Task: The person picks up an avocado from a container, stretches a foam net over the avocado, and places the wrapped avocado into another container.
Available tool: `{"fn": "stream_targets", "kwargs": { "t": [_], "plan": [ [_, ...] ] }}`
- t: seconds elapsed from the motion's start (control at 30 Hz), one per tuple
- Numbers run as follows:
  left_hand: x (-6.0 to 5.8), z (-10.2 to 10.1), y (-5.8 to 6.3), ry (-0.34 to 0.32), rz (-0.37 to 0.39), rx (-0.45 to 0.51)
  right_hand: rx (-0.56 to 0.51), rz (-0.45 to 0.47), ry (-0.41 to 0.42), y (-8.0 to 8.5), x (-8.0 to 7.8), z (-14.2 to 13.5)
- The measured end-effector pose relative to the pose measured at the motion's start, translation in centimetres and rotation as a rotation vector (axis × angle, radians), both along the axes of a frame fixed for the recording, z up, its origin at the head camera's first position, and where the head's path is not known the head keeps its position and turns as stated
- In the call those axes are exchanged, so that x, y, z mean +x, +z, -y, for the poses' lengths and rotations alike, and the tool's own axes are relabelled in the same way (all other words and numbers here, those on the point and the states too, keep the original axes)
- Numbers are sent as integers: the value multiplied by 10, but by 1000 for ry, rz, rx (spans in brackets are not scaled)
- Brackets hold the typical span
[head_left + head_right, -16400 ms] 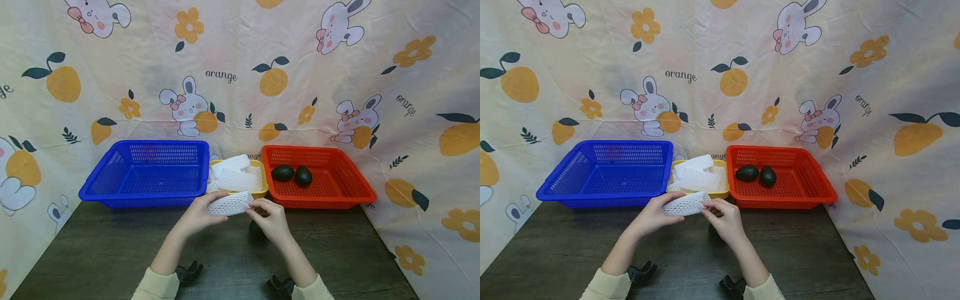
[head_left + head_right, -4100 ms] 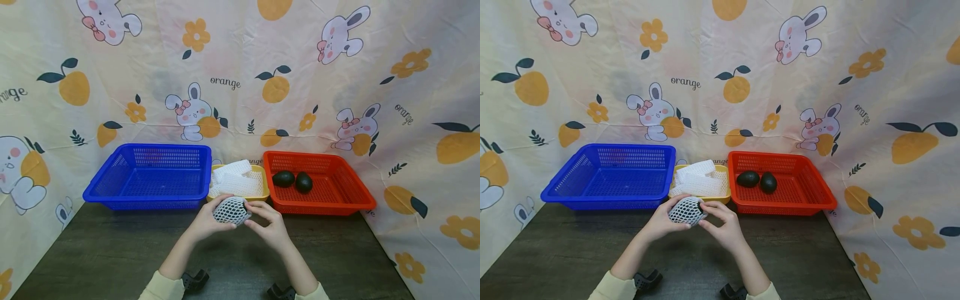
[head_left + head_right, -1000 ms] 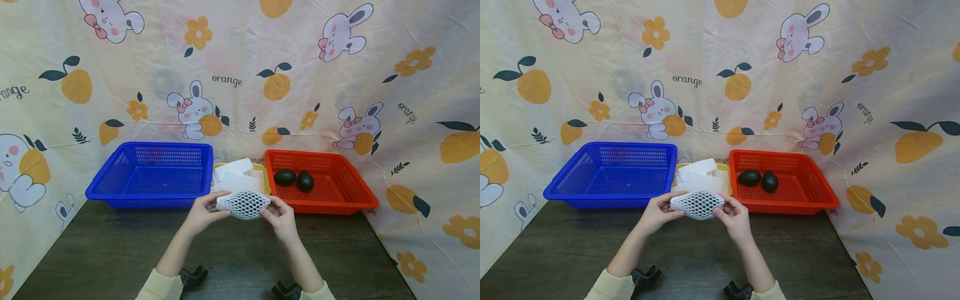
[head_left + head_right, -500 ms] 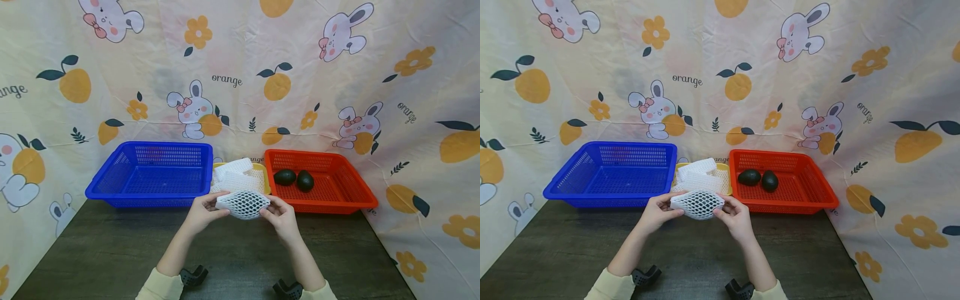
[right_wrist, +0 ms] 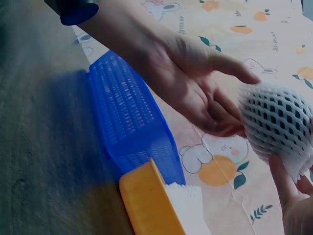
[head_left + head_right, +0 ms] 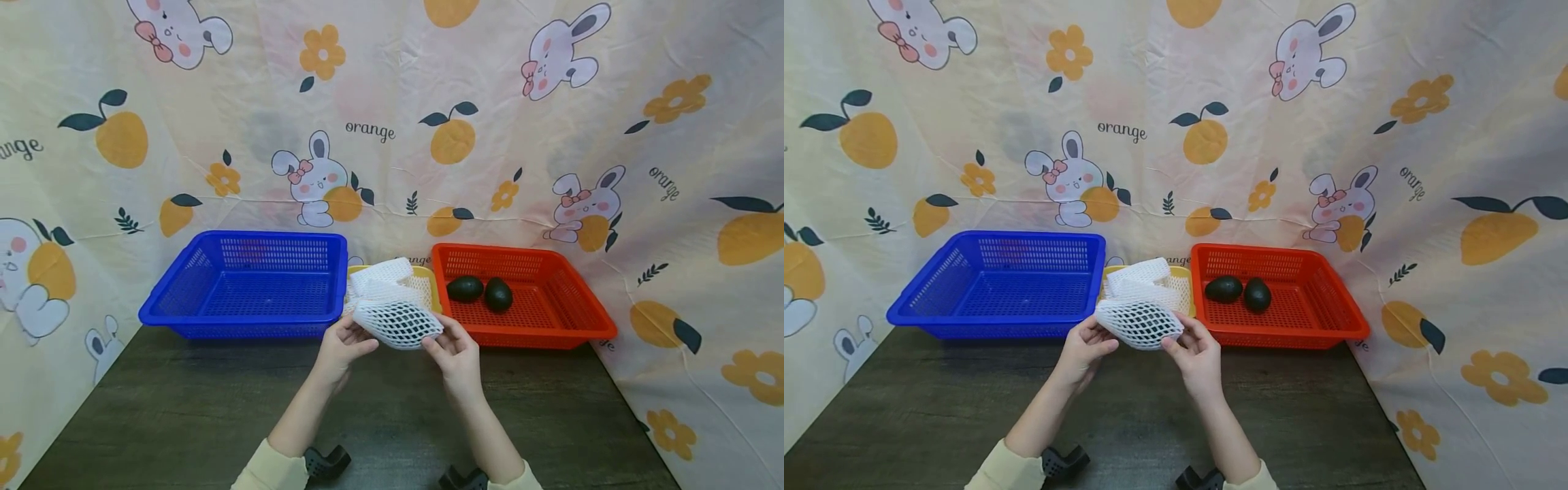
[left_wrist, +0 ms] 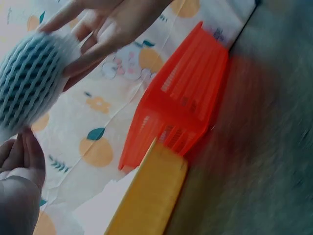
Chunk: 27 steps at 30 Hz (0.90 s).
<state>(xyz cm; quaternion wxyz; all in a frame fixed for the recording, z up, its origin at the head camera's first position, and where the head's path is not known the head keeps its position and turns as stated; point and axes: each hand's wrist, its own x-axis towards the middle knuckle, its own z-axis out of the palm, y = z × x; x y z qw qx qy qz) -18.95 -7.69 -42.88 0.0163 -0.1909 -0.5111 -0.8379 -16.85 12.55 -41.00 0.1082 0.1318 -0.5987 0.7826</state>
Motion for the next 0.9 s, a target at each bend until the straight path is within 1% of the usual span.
{"fn": "stream_targets", "kwargs": {
  "t": [0.13, 0.27, 0.4, 0.5, 0.67, 0.77, 0.9],
  "plan": [
    [3, -10, -3, -26, 22, 7, -35, -20, 3, -3, 3, 7],
    [4, -15, -6, -51, 10, 2, -40, -55, 29, -5, 6, 13],
    [4, -17, -6, -40, 9, 12, -26, -73, 41, -6, 6, 16],
    [5, -16, -6, -21, 36, 25, -3, -68, 43, -5, 6, 17],
    [6, -14, -5, -20, 107, 61, 62, -47, 45, -3, 5, 15],
    [6, -12, -5, -29, 124, 81, 105, -40, 39, -1, 4, 14],
    [5, -11, -6, -58, 124, 95, 162, -44, 42, 0, 5, 11]
  ]
}}
